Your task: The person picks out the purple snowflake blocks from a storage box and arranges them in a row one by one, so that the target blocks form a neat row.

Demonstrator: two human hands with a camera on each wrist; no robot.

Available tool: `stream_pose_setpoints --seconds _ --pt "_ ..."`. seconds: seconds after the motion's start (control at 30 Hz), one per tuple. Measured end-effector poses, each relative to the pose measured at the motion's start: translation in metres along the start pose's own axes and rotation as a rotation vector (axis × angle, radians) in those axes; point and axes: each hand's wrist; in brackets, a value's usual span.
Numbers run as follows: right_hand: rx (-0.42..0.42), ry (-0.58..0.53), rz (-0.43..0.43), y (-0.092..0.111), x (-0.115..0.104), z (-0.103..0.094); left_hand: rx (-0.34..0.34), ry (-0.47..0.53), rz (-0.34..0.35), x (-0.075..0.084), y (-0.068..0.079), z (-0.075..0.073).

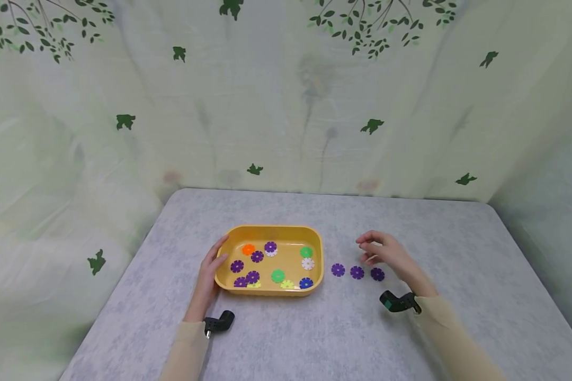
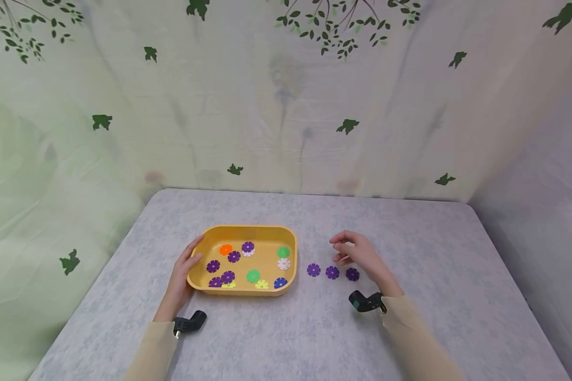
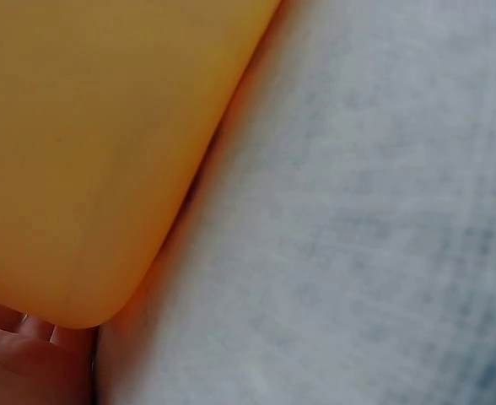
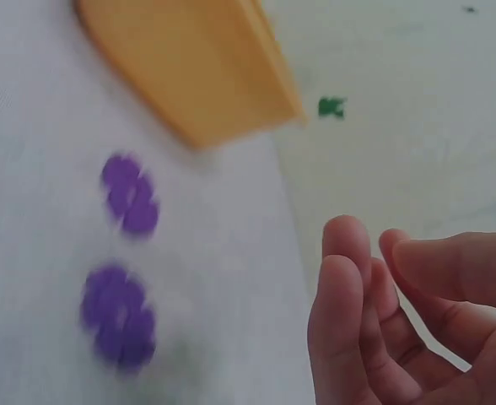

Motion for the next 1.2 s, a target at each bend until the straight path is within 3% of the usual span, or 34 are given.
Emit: stream_pose_setpoints --seconds 0.23,0.5,0.8,1.2 --pt "-0.065 -0.073 -0.009 -0.024 -0.036 0.043 0.003 0.006 0.003 -0.001 0.0 0.001" --pt "-0.231 -0.145 -0.024 -0.05 -0.059 0.099 0.002 0.004 0.007 0.001 0.001 0.001" --pt "-0.45 -0.184 -0.035 -0.074 -0.066 0.143 -0.009 0.01 0.008 0.003 0.002 0.001" --pt "-0.625 -0.126 0.109 -0.096 -0.061 0.178 -0.002 -0.019 0.008 0.001 0.001 0.0"
Point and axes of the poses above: each hand's wrist, its own y-axis away from the middle knuckle, its own z-axis out of the palm, x = y × z, and after that the axes turned 4 degrees about -z, right-handed
